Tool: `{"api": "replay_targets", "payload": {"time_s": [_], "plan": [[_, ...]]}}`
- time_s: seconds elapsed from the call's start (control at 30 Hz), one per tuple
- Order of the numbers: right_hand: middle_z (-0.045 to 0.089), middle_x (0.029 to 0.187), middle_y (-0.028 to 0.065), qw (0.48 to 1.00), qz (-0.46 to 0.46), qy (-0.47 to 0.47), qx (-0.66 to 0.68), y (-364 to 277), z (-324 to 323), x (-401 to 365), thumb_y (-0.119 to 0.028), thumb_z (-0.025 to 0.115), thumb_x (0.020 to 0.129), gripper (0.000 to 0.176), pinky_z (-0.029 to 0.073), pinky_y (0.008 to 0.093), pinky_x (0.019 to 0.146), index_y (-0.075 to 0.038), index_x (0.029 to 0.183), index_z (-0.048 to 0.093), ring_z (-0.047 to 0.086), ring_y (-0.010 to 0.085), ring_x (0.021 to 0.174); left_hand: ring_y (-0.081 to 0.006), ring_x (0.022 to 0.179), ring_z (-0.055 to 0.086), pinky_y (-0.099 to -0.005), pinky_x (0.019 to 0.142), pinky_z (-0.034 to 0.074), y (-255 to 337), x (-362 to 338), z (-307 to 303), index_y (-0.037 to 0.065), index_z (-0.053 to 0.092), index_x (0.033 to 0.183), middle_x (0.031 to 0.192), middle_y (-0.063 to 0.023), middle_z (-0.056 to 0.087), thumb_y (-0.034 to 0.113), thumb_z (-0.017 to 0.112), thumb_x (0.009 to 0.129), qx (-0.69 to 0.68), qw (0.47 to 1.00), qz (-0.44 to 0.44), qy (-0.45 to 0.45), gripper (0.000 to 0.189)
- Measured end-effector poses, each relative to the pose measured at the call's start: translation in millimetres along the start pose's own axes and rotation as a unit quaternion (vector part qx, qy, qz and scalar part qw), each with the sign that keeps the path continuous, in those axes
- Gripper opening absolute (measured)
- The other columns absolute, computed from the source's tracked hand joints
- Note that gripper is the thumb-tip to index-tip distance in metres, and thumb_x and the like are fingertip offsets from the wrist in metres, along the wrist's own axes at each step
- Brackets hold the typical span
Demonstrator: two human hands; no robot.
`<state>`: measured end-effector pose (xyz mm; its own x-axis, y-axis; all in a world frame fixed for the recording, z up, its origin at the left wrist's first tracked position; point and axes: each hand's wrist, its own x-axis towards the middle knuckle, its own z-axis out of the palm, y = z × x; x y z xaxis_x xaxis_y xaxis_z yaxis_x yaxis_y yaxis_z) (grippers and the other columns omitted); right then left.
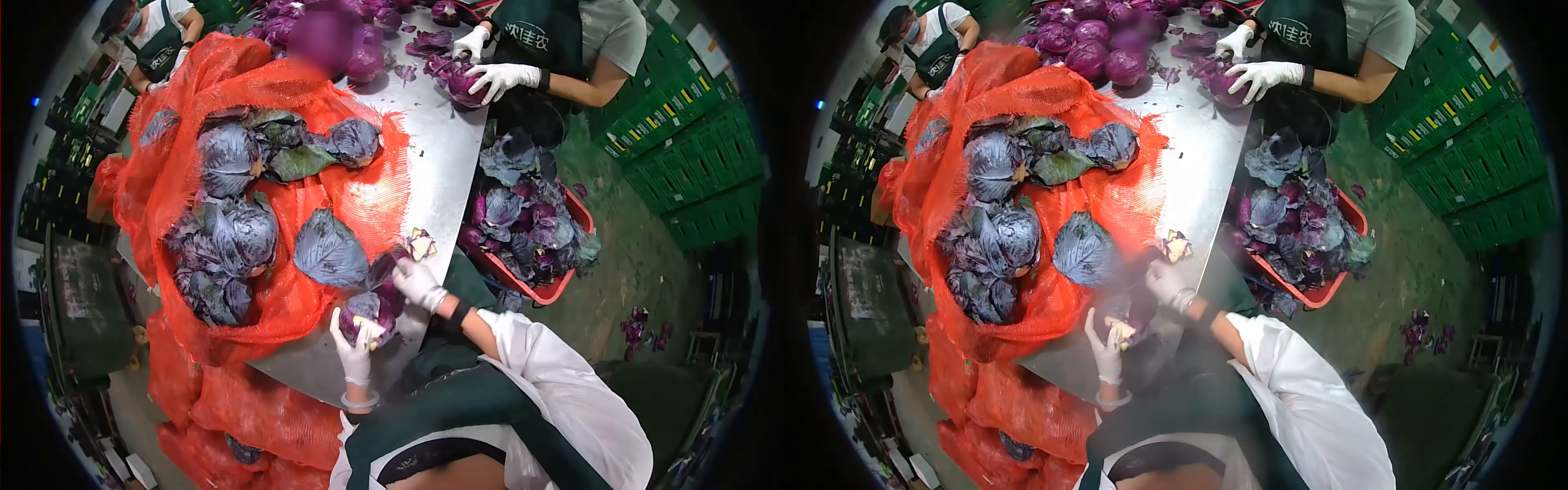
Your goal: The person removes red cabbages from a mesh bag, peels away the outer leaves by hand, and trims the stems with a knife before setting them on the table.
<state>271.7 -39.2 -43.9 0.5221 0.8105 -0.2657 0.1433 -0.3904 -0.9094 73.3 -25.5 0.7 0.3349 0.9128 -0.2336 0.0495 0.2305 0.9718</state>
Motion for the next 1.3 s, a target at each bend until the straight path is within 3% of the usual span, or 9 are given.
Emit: {"api": "replay_targets", "payload": {"time_s": [0.07,0.2,0.27,0.4,0.5,0.53,0.6,0.73,1.3], "plan": [[0.054,0.062,0.0024,0.999,0.035,-0.033,0.02,3.1,-16.0,10.1,-0.024,0.049,0.089,0.021,0.045,0.0286,0.046,-0.005,0.097,0.053,0.051,0.0113,0.051,-0.0074,0.059,0.046,-0.0185,0.049,0.039,-3.1,-2.1,-16.9,0.011,0.022,0.142,0.112,-0.0119,0.046,0.011,0.057,0.083,-0.076,0.993,-0.07,-0.051,0.068],[0.053,0.069,-0.0002,0.983,0.09,0.009,0.161,-40.7,-71.4,26.3,-0.027,0.058,0.088,0.035,0.042,0.0205,0.043,-0.006,0.115,0.049,0.048,0.0068,0.05,-0.0225,0.105,0.051,-0.034,0.088,0.044,-21.3,-15.9,-57.2,0.007,0.024,0.141,0.122,-0.0127,0.044,0.013,0.066,0.076,0.004,0.996,-0.045,-0.077,0.078],[0.053,0.072,-0.0001,0.966,0.022,0.078,0.243,-57.4,-95.2,42.9,-0.022,0.06,0.088,0.038,0.039,0.0194,0.042,-0.007,0.12,0.047,0.046,0.0053,0.051,-0.0256,0.123,0.038,-0.0375,0.102,0.032,23.4,-16.1,-36.4,0.003,0.029,0.138,0.126,-0.0143,0.042,0.015,0.071,0.073,0.306,0.928,0.193,-0.088,0.079],[0.058,0.09,0.0027,0.943,-0.061,0.271,0.182,-86.6,-129.6,39.4,-0.008,0.056,0.088,0.037,0.044,0.0215,0.056,-0.005,0.124,0.046,0.052,0.0066,0.069,-0.0215,0.102,0.053,-0.0321,0.089,0.042,-8.4,1.1,-43.8,0.0,0.046,0.118,0.112,-0.0144,0.051,0.021,0.072,0.077,0.178,0.983,-0.012,0.047,0.053],[0.062,0.101,0.012,0.999,0.004,-0.024,-0.025,-86.6,-102.9,-5.4,-0.012,0.05,0.091,0.027,0.05,0.0263,0.066,-0.003,0.117,0.052,0.062,0.0158,0.076,-0.0156,0.085,0.057,-0.0278,0.075,0.047,-10.9,8.7,-52.9,0.0,0.046,0.104,0.099,-0.0109,0.057,0.018,0.068,0.082,0.164,0.961,-0.22,0.033,0.036],[0.059,0.111,0.014,0.969,-0.168,-0.148,-0.105,-32.8,-75.9,-9.8,-0.015,0.05,0.091,0.031,0.051,0.0313,0.07,-0.005,0.121,0.053,0.063,0.0197,0.087,-0.0177,0.095,0.056,-0.028,0.08,0.047,6.7,3.8,-35.0,-0.001,0.044,0.115,0.111,-0.0146,0.055,0.021,0.069,0.082,0.096,0.98,-0.172,0.013,0.046],[0.054,0.121,0.0188,0.94,0.105,-0.312,0.093,-51.8,-40.8,-41.2,-0.022,0.05,0.091,0.042,0.045,0.0391,0.09,-0.005,0.13,0.046,0.054,0.0318,0.109,-0.0262,0.115,0.047,-0.0344,0.095,0.04,6.8,8.8,-21.8,0.0,0.033,0.133,0.128,-0.0208,0.042,0.027,0.071,0.079,0.151,0.987,0.043,-0.023,0.071],[0.05,0.125,0.0233,0.945,-0.266,-0.138,-0.133,-46.4,-14.8,-45.3,-0.026,0.05,0.093,0.051,0.049,0.0353,0.085,-0.004,0.137,0.035,0.053,0.0362,0.111,-0.0314,0.121,0.04,-0.0385,0.102,0.032,13.9,22.3,-9.5,0.0,0.03,0.137,0.131,-0.0216,0.037,0.029,0.074,0.075,0.22,0.973,0.052,-0.052,0.081],[0.059,0.07,0.0103,0.94,-0.275,-0.008,-0.201,-16.6,14.8,9.1,-0.031,0.051,0.092,0.025,0.049,0.035,0.056,-0.008,0.1,0.054,0.059,0.0257,0.061,-0.0329,0.119,0.042,-0.0391,0.101,0.033,17.7,44.3,-14.5,0.001,0.037,0.133,0.127,-0.0205,0.04,0.03,0.077,0.07,0.209,0.972,0.054,-0.088,0.079]]}}
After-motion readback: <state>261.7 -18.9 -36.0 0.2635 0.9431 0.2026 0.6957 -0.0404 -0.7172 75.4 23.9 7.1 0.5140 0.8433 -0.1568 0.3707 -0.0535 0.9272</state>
